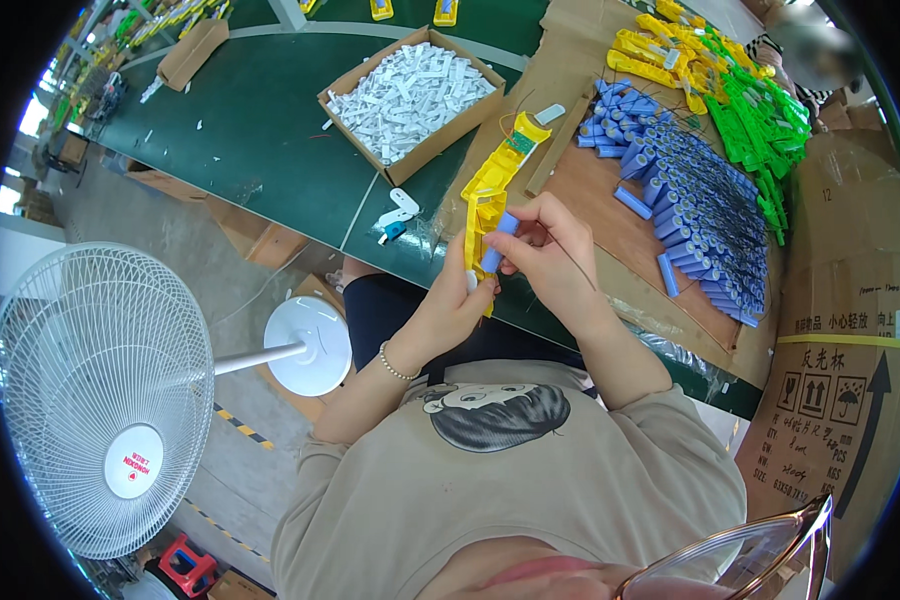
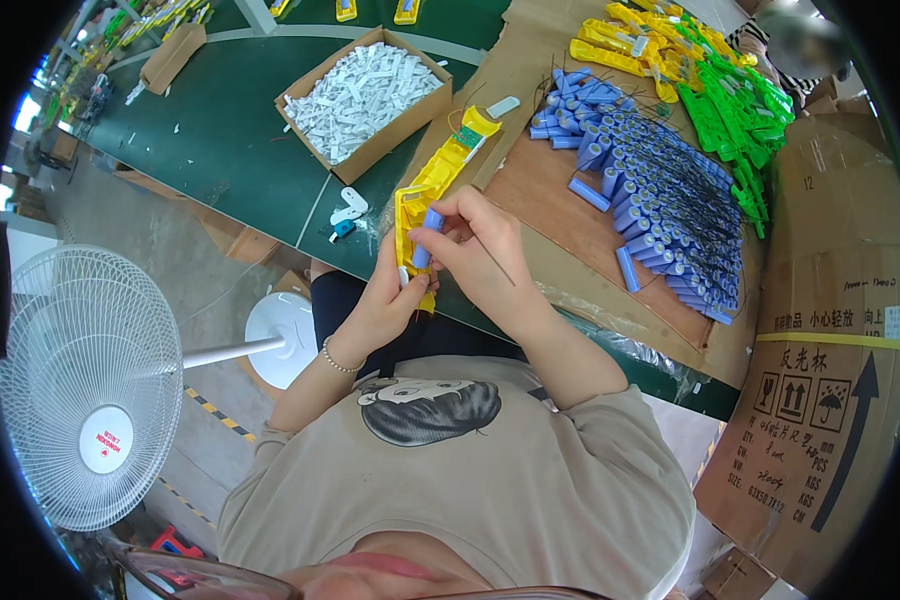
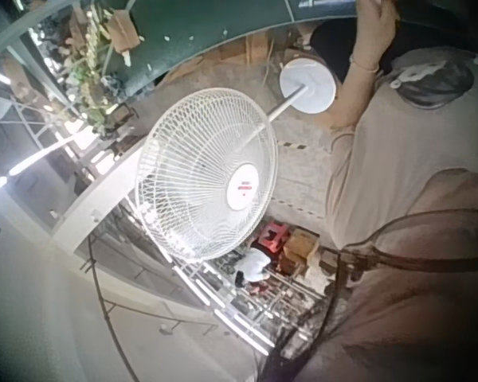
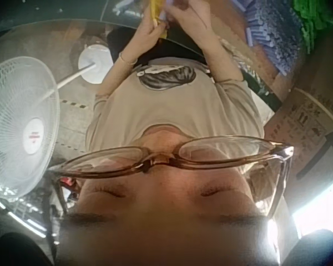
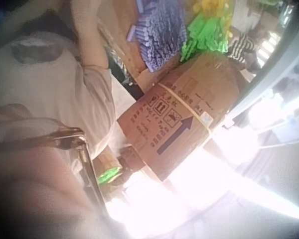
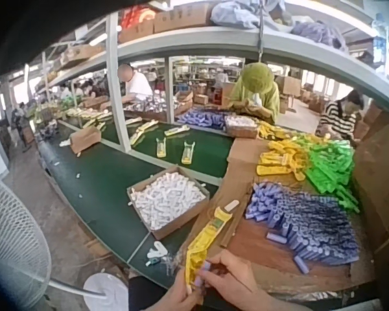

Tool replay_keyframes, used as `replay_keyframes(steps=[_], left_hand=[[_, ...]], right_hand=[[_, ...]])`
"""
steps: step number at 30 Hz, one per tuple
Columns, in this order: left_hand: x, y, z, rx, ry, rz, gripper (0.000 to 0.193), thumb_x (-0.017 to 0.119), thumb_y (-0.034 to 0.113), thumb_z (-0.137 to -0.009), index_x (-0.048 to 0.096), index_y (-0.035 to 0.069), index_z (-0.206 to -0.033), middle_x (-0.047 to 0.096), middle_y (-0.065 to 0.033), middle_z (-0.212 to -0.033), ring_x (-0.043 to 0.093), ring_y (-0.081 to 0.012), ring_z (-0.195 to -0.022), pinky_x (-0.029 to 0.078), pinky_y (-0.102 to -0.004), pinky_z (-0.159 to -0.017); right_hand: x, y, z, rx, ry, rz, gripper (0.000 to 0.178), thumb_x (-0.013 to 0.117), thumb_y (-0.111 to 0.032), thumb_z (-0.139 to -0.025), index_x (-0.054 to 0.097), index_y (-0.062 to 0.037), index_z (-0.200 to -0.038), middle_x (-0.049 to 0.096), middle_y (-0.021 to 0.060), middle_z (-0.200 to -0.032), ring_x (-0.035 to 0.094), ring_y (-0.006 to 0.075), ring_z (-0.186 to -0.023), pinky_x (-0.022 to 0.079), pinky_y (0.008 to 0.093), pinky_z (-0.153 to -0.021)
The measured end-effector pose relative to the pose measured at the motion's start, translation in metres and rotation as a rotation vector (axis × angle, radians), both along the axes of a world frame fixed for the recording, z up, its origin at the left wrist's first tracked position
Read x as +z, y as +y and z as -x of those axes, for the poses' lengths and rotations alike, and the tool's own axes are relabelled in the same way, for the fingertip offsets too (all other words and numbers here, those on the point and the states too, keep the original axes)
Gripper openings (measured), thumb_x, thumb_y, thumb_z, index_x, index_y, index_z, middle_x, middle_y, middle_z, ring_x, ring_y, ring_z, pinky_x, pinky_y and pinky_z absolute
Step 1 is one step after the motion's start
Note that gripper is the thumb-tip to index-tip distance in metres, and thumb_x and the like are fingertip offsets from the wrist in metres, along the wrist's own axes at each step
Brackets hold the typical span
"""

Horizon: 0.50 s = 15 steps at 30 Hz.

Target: The recorder is assembling small electronic components, specifically inserting internal parts into yellow plastic housings at a factory workstation.

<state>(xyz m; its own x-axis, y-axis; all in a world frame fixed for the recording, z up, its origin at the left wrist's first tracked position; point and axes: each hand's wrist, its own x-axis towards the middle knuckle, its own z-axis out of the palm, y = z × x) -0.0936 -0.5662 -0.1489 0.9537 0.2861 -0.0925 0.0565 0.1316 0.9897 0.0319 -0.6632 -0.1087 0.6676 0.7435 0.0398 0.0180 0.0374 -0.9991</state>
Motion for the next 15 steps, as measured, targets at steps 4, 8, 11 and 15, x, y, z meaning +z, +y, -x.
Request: replay_keyframes(steps=[4, 8, 11, 15], left_hand=[[-0.010, 0.003, 0.002, 0.000, 0.008, 0.012, 0.062, 0.042, -0.001, -0.090, 0.012, 0.005, -0.143, 0.045, -0.0088, -0.115, 0.052, -0.0118, -0.096, 0.047, -0.0280, -0.086], [-0.006, 0.011, 0.000, -0.042, -0.029, -0.007, 0.062, 0.042, -0.001, -0.090, 0.012, 0.004, -0.143, 0.043, -0.0090, -0.119, 0.052, -0.0119, -0.099, 0.047, -0.0283, -0.086], [-0.014, 0.016, 0.001, -0.038, -0.063, -0.073, 0.062, 0.043, -0.001, -0.090, 0.012, 0.004, -0.143, 0.043, -0.0089, -0.120, 0.051, -0.0118, -0.099, 0.047, -0.0286, -0.086], [-0.017, 0.015, 0.004, 0.048, -0.083, -0.011, 0.057, 0.049, 0.003, -0.087, 0.023, 0.001, -0.137, 0.047, -0.0121, -0.113, 0.052, -0.0163, -0.099, 0.044, -0.0292, -0.084]], right_hand=[[0.011, 0.004, 0.000, 0.093, -0.181, 0.181, 0.021, 0.072, -0.001, -0.078, 0.057, 0.0021, -0.093, 0.063, 0.0066, -0.079, 0.061, 0.0069, -0.063, 0.051, 0.0202, -0.054], [0.012, 0.006, 0.002, 0.083, -0.119, 0.150, 0.023, 0.072, -0.001, -0.077, 0.059, 0.0017, -0.096, 0.063, 0.0054, -0.077, 0.060, 0.0062, -0.061, 0.049, 0.0190, -0.053], [0.006, 0.009, 0.008, 0.041, -0.209, 0.102, 0.022, 0.071, -0.003, -0.078, 0.058, 0.0043, -0.094, 0.062, 0.0106, -0.079, 0.064, 0.0117, -0.063, 0.052, 0.0232, -0.054], [0.003, 0.013, 0.016, 0.029, -0.356, 0.116, 0.028, 0.072, -0.005, -0.077, 0.057, 0.0042, -0.100, 0.061, 0.0105, -0.079, 0.064, 0.0118, -0.065, 0.052, 0.0238, -0.054]])
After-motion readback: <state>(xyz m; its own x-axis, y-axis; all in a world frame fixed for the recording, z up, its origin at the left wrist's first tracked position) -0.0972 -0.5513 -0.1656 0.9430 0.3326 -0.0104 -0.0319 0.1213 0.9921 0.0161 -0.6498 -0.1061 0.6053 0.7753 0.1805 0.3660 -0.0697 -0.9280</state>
